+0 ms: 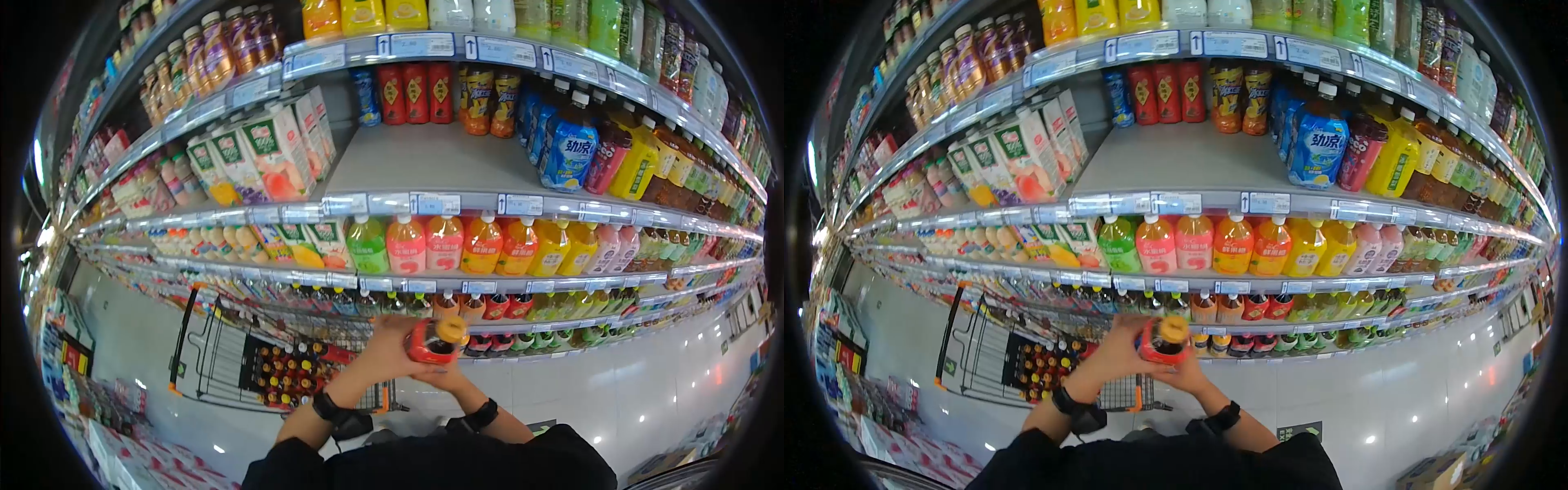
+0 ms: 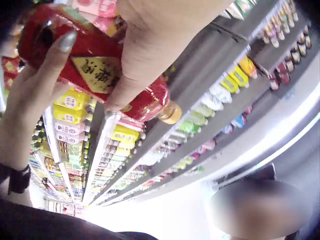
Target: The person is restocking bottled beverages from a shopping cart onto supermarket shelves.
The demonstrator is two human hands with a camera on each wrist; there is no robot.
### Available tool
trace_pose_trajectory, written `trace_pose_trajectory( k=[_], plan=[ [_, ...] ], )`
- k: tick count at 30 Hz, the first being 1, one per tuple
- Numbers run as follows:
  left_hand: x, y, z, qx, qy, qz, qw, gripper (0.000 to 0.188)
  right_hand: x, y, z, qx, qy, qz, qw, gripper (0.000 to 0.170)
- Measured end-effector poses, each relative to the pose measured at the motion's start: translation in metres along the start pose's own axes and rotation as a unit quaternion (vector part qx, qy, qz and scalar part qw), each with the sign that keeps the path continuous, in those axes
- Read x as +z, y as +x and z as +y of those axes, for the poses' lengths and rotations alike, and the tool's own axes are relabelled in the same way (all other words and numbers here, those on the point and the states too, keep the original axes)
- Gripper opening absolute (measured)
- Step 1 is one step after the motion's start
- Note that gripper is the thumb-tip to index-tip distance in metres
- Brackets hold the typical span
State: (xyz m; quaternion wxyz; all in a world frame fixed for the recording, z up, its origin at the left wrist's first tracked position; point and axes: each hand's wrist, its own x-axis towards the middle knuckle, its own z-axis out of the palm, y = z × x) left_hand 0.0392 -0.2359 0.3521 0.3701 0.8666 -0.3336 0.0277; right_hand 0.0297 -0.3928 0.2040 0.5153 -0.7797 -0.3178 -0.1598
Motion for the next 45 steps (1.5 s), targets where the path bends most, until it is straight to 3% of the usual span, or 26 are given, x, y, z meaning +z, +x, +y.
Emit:
trace_pose_trajectory(
  k=[1, 2, 4, 5, 7, 8, 9, 11, 12, 13, 17, 20, 24, 27, 28, 31, 32, 36, 40, 45],
  plan=[
    [-0.013, 0.004, 0.006, 0.064, 0.042, -0.037, 0.996, 0.065, 0.001, -0.005, -0.008, 0.136, 0.281, 0.034, 0.949, 0.062],
    [-0.028, 0.007, 0.013, 0.128, 0.085, -0.077, 0.985, 0.067, -0.011, 0.000, -0.022, 0.151, 0.412, 0.019, 0.899, 0.054],
    [-0.075, 0.005, 0.029, 0.182, -0.012, -0.136, 0.974, 0.068, -0.021, 0.004, -0.036, 0.164, 0.336, -0.073, 0.924, 0.052],
    [-0.107, 0.002, 0.046, 0.212, -0.055, -0.146, 0.965, 0.063, -0.018, 0.002, -0.041, 0.232, 0.432, -0.064, 0.869, 0.049],
    [-0.154, -0.021, 0.089, 0.241, -0.219, -0.116, 0.938, 0.051, -0.016, -0.001, -0.047, 0.132, 0.259, -0.080, 0.953, 0.048],
    [-0.168, -0.034, 0.109, 0.238, -0.335, -0.073, 0.909, 0.044, -0.016, -0.003, -0.050, 0.079, 0.167, -0.092, 0.978, 0.048],
    [-0.177, -0.041, 0.124, 0.267, -0.361, -0.049, 0.892, 0.037, -0.015, 0.000, -0.056, 0.016, 0.086, -0.091, 0.992, 0.048],
    [-0.193, -0.056, 0.149, 0.305, -0.374, -0.042, 0.875, 0.029, -0.005, 0.001, -0.063, 0.095, 0.201, -0.045, 0.974, 0.049],
    [-0.193, -0.068, 0.150, 0.314, -0.368, -0.013, 0.875, 0.028, -0.002, -0.002, -0.063, 0.137, 0.256, -0.016, 0.957, 0.050],
    [-0.193, -0.079, 0.152, 0.323, -0.361, 0.017, 0.874, 0.027, 0.000, -0.001, -0.053, 0.150, 0.267, -0.042, 0.951, 0.051],
    [-0.195, -0.107, 0.148, 0.401, -0.311, 0.074, 0.858, 0.026, 0.008, 0.009, -0.055, 0.155, 0.286, -0.046, 0.944, 0.052],
    [-0.189, -0.108, 0.143, 0.422, -0.267, 0.070, 0.864, 0.026, 0.015, 0.015, -0.064, 0.155, 0.328, -0.049, 0.931, 0.053],
    [-0.170, -0.113, 0.134, 0.455, -0.220, 0.072, 0.860, 0.026, 0.019, 0.011, -0.051, 0.135, 0.267, -0.091, 0.950, 0.054],
    [-0.168, -0.119, 0.125, 0.476, -0.207, 0.078, 0.851, 0.027, 0.024, 0.010, -0.044, 0.175, 0.312, -0.071, 0.931, 0.053],
    [-0.169, -0.121, 0.121, 0.481, -0.200, 0.074, 0.850, 0.027, 0.025, 0.008, -0.039, 0.229, 0.325, -0.092, 0.913, 0.056],
    [-0.173, -0.129, 0.111, 0.498, -0.181, 0.067, 0.845, 0.027, 0.027, 0.009, -0.032, 0.198, 0.373, -0.057, 0.905, 0.060],
    [-0.174, -0.129, 0.108, 0.502, -0.179, 0.070, 0.843, 0.027, 0.026, 0.009, -0.033, 0.202, 0.363, -0.054, 0.908, 0.061],
    [-0.179, -0.130, 0.095, 0.514, -0.179, 0.097, 0.833, 0.028, 0.027, 0.002, -0.022, 0.269, 0.446, -0.016, 0.854, 0.060],
    [-0.187, -0.132, 0.089, 0.516, -0.156, 0.112, 0.835, 0.029, 0.026, 0.001, -0.017, 0.267, 0.479, -0.006, 0.836, 0.057],
    [-0.187, -0.121, 0.084, 0.521, -0.137, 0.122, 0.834, 0.030, 0.024, 0.003, -0.022, 0.255, 0.467, -0.001, 0.847, 0.058]
  ],
)
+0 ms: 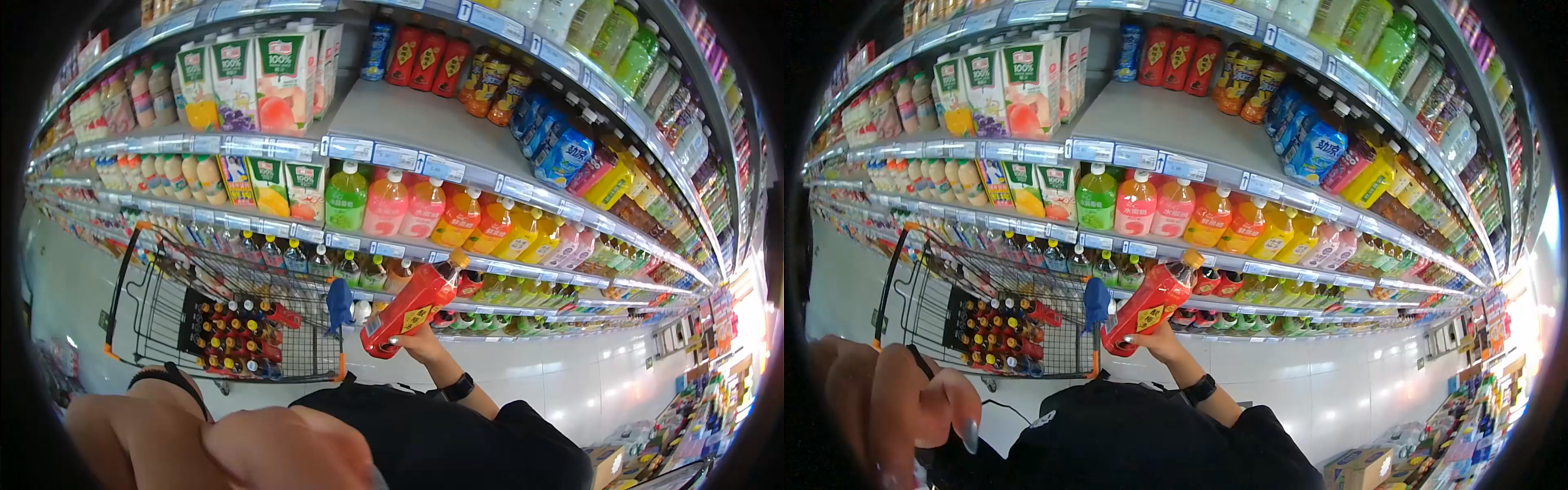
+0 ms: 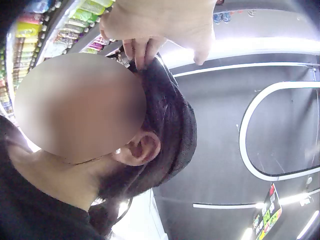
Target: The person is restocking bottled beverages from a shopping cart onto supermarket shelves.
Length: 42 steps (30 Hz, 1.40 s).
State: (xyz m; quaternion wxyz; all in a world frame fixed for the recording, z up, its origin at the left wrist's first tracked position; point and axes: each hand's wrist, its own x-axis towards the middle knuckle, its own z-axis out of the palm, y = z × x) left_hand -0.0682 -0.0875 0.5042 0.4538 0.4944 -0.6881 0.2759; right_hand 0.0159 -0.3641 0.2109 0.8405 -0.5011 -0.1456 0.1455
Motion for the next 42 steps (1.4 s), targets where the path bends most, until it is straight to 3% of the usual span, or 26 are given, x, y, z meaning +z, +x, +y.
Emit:
trace_pose_trajectory(
  k=[5, 7, 14, 26, 29, 30, 31, 32, 33, 34, 35, 36, 37, 39, 42],
  plan=[
    [-0.004, 0.004, -0.001, 0.026, 0.026, 0.017, 0.999, 0.032, -0.006, 0.000, 0.006, -0.029, -0.053, 0.010, 0.998, 0.062],
    [-0.006, 0.007, -0.003, 0.035, 0.024, 0.021, 0.999, 0.032, -0.010, -0.003, 0.005, 0.031, -0.079, 0.023, 0.996, 0.063],
    [0.007, 0.014, -0.020, 0.089, 0.027, 0.003, 0.996, 0.035, 0.009, -0.002, -0.024, -0.029, -0.085, -0.009, 0.996, 0.061],
    [0.007, 0.011, -0.013, 0.202, 0.067, 0.045, 0.976, 0.040, 0.026, 0.024, -0.099, -0.076, -0.088, 0.022, 0.993, 0.055],
    [0.008, 0.003, -0.002, 0.290, 0.156, 0.133, 0.935, 0.041, 0.035, 0.028, -0.119, -0.088, -0.125, 0.033, 0.988, 0.051],
    [0.010, -0.001, -0.003, 0.329, 0.236, 0.201, 0.892, 0.041, 0.040, 0.027, -0.127, -0.076, -0.142, 0.025, 0.987, 0.053],
    [0.015, -0.001, -0.009, 0.353, 0.355, 0.286, 0.817, 0.042, 0.044, 0.028, -0.131, -0.076, -0.123, 0.009, 0.989, 0.054],
    [0.020, 0.003, -0.023, 0.288, 0.549, 0.385, 0.684, 0.025, 0.048, 0.028, -0.133, -0.074, -0.104, -0.007, 0.992, 0.054],
    [0.024, -0.016, -0.031, 0.105, 0.564, 0.285, 0.768, 0.024, 0.051, 0.029, -0.133, -0.072, -0.085, -0.024, 0.993, 0.055],
    [0.031, -0.045, -0.045, -0.086, 0.552, 0.175, 0.811, 0.028, 0.047, 0.030, -0.127, -0.035, -0.072, -0.032, 0.996, 0.064],
    [0.036, -0.070, -0.056, -0.276, 0.513, 0.061, 0.810, 0.033, 0.053, 0.030, -0.128, -0.021, -0.027, -0.065, 0.997, 0.067],
    [0.046, -0.060, -0.091, -0.334, 0.261, 0.096, 0.901, 0.052, 0.061, 0.027, -0.131, -0.004, 0.016, -0.097, 0.995, 0.070],
    [0.056, -0.051, -0.126, -0.386, 0.006, 0.164, 0.908, 0.075, 0.066, 0.024, -0.131, 0.018, 0.059, -0.127, 0.990, 0.073],
    [0.077, -0.065, -0.149, -0.496, -0.285, 0.210, 0.793, 0.075, 0.064, 0.023, -0.123, 0.037, 0.042, -0.168, 0.984, 0.081],
    [0.091, -0.078, -0.152, -0.485, -0.430, 0.127, 0.750, 0.076, 0.062, 0.029, -0.111, 0.041, -0.038, -0.217, 0.975, 0.084]
  ],
)
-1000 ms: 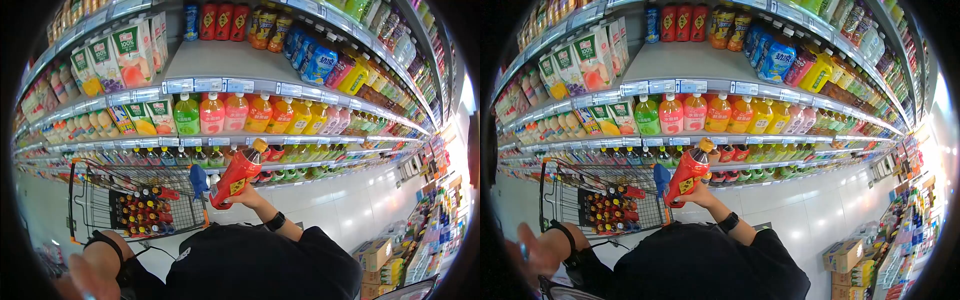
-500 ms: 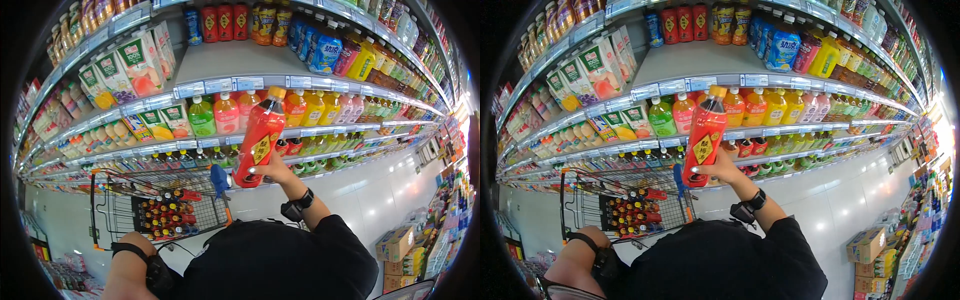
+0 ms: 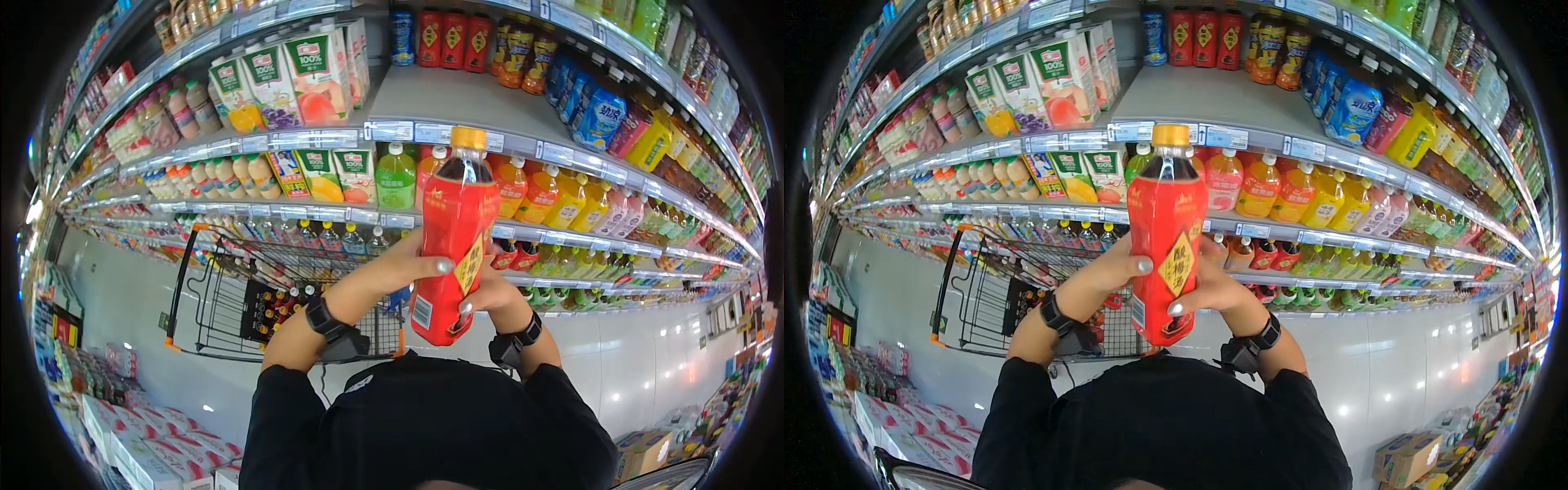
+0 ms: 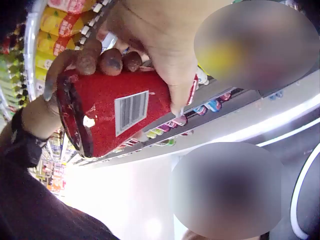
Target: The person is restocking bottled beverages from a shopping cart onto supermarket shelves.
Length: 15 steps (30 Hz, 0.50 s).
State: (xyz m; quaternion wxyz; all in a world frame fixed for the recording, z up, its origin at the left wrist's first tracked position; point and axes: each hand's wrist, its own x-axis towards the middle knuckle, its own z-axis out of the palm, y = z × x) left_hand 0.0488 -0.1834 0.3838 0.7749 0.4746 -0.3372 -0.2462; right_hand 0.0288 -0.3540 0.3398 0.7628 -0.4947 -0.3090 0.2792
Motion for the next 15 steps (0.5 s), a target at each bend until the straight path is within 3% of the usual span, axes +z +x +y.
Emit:
trace_pose_trajectory(
  k=[2, 7, 10, 15],
  plan=[
    [0.010, -0.002, 0.010, -0.012, -0.068, -0.057, 0.996, 0.075, 0.005, 0.000, 0.003, 0.001, -0.012, -0.014, 1.000, 0.085],
    [0.013, -0.009, 0.014, 0.009, -0.019, -0.009, 1.000, 0.066, -0.003, -0.003, 0.020, 0.005, -0.006, -0.066, 0.998, 0.083],
    [0.008, -0.012, 0.011, 0.058, 0.057, 0.033, 0.996, 0.061, 0.008, -0.003, 0.012, -0.008, 0.036, -0.017, 0.999, 0.081],
    [0.015, -0.019, 0.010, 0.101, 0.104, 0.132, 0.981, 0.052, 0.019, -0.001, 0.016, -0.086, -0.078, 0.097, 0.989, 0.084]
  ],
)
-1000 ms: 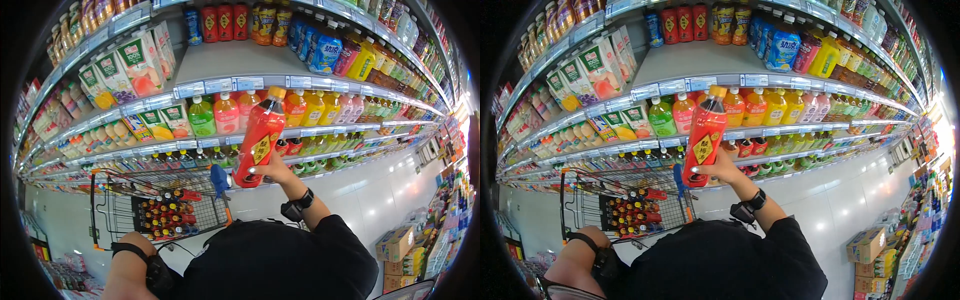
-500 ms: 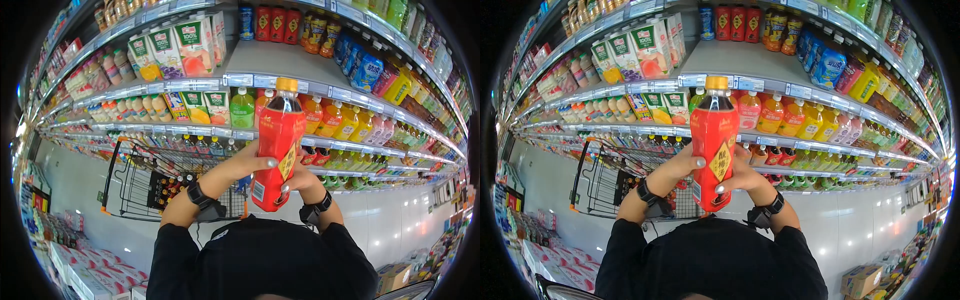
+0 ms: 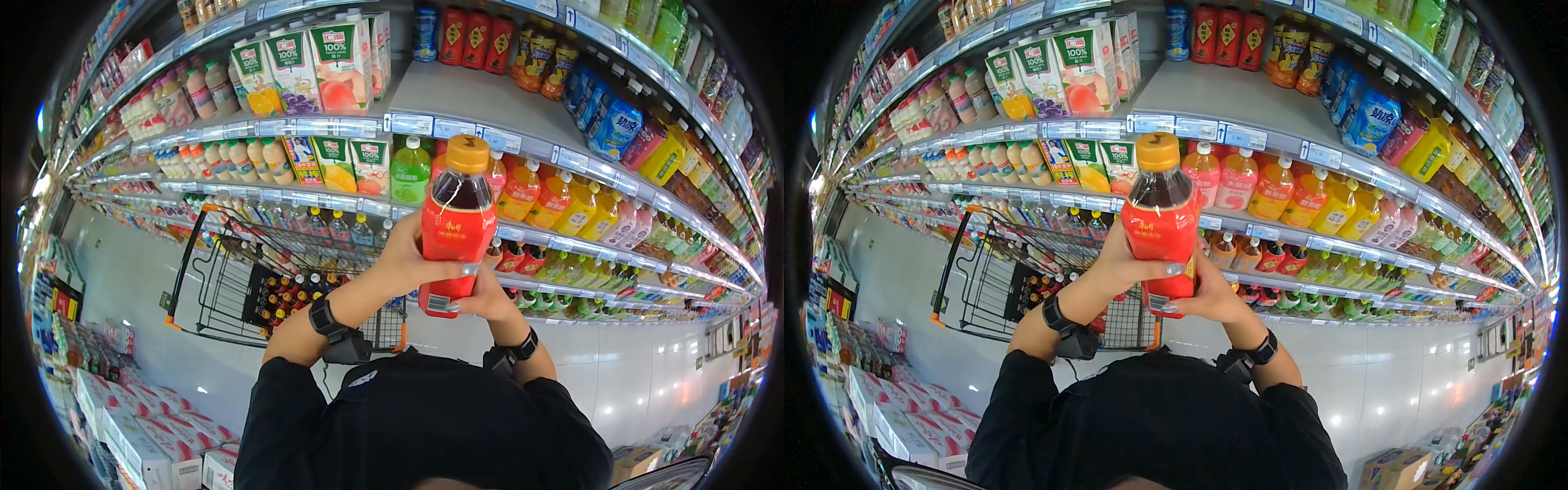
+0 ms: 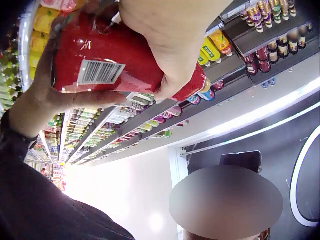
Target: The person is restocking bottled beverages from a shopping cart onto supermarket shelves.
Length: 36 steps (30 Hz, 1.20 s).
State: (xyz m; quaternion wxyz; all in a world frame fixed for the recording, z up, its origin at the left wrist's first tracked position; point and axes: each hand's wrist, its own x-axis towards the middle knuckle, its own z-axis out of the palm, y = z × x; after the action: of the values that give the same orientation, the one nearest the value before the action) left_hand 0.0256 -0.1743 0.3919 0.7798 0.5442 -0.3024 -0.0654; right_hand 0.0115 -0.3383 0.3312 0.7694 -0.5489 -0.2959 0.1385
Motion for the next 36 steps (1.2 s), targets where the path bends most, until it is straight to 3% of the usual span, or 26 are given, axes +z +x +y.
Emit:
trace_pose_trajectory(
  k=[2, 4, 7, 9, 10, 12, 13, 15, 17, 18, 22, 24, 31, 35, 36],
  plan=[
    [0.007, -0.003, 0.004, -0.006, 0.014, 0.057, 0.998, 0.049, 0.006, -0.001, 0.002, -0.020, -0.035, 0.033, 0.999, 0.084],
    [0.006, -0.002, 0.002, -0.019, 0.022, 0.058, 0.998, 0.052, 0.009, 0.001, 0.000, -0.035, -0.050, 0.056, 0.997, 0.080],
    [0.006, -0.002, 0.001, -0.028, 0.046, 0.037, 0.998, 0.059, 0.009, -0.003, -0.004, 0.005, 0.085, 0.031, 0.996, 0.075],
    [0.007, -0.002, 0.003, -0.014, 0.066, 0.018, 0.998, 0.065, 0.009, -0.002, 0.002, 0.020, 0.234, -0.048, 0.971, 0.076],
    [0.008, 0.000, 0.003, 0.017, 0.074, 0.028, 0.997, 0.068, 0.007, -0.003, 0.005, 0.028, 0.306, -0.086, 0.948, 0.076],
    [0.010, 0.005, 0.005, 0.077, 0.091, 0.049, 0.992, 0.073, 0.006, -0.006, 0.005, 0.061, 0.334, -0.095, 0.936, 0.081],
    [-0.003, 0.011, 0.005, 0.156, 0.247, 0.090, 0.952, 0.079, 0.010, -0.004, 0.001, 0.054, 0.347, -0.084, 0.933, 0.080],
    [-0.006, 0.013, 0.032, 0.193, 0.212, 0.170, 0.943, 0.076, 0.010, -0.003, 0.001, 0.044, 0.362, -0.084, 0.927, 0.077],
    [-0.002, 0.005, 0.061, 0.223, 0.144, 0.093, 0.960, 0.072, 0.005, -0.002, 0.008, 0.024, 0.432, -0.125, 0.893, 0.079],
    [0.003, 0.001, 0.072, 0.254, 0.128, -0.015, 0.959, 0.076, 0.004, -0.003, 0.011, 0.016, 0.467, -0.145, 0.872, 0.080],
    [0.042, -0.022, 0.106, 0.273, -0.011, -0.269, 0.924, 0.079, -0.009, -0.002, 0.031, 0.007, 0.438, -0.179, 0.881, 0.077],
    [0.049, -0.028, 0.107, 0.283, -0.017, -0.314, 0.906, 0.076, -0.004, 0.000, 0.021, -0.010, 0.441, -0.195, 0.876, 0.077],
    [0.058, -0.038, 0.102, 0.318, 0.021, -0.333, 0.887, 0.071, -0.006, -0.001, 0.018, 0.007, 0.423, -0.199, 0.884, 0.080],
    [0.051, -0.033, 0.096, 0.352, 0.091, -0.274, 0.890, 0.071, 0.001, -0.003, 0.017, 0.008, 0.457, -0.171, 0.873, 0.080],
    [0.046, -0.029, 0.093, 0.366, 0.121, -0.238, 0.891, 0.071, 0.008, -0.007, 0.011, 0.043, 0.478, -0.050, 0.876, 0.081]
  ],
)
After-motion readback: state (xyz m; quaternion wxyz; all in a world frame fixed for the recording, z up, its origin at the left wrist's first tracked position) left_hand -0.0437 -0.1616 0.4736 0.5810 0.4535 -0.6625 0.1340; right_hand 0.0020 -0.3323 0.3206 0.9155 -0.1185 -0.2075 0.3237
